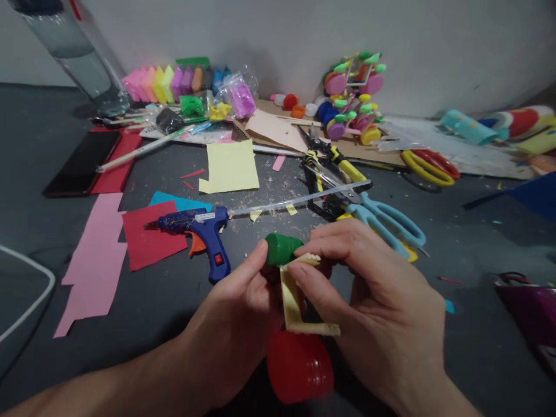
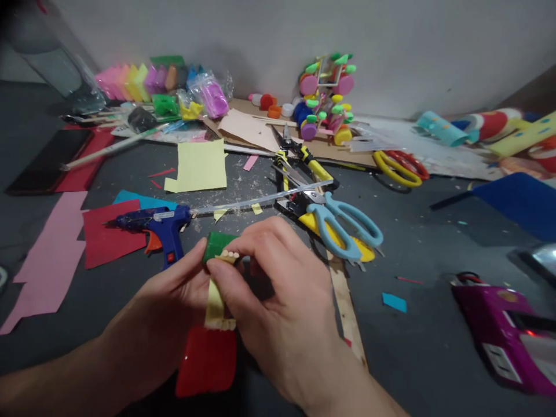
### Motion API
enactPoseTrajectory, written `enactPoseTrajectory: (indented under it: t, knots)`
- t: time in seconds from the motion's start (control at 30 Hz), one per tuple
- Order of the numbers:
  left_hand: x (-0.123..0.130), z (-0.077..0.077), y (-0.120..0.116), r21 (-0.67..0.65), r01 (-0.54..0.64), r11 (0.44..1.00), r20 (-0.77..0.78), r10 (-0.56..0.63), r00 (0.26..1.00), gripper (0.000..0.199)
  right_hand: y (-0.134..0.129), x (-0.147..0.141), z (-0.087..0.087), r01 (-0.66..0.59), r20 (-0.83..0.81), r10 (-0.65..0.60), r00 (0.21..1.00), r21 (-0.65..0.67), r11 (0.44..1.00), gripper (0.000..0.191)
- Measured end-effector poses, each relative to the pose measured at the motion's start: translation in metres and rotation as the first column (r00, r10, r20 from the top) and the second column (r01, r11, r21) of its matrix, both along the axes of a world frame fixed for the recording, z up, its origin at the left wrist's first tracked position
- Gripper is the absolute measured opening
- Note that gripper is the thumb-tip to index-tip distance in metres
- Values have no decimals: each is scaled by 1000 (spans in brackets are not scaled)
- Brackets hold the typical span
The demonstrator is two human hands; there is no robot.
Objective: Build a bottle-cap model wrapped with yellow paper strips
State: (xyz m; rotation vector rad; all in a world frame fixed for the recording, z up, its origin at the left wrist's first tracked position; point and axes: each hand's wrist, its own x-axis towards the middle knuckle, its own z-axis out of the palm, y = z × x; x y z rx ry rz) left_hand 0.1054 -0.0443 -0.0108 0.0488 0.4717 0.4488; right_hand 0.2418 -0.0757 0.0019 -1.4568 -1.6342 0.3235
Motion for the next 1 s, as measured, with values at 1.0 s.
enactPoseTrajectory:
  t: [1.0]
  knots:
    - [-1,-9,-1,-97,8,995,42,-4,999,61,0,11,-2,-78,-68,79,995,14,997,9]
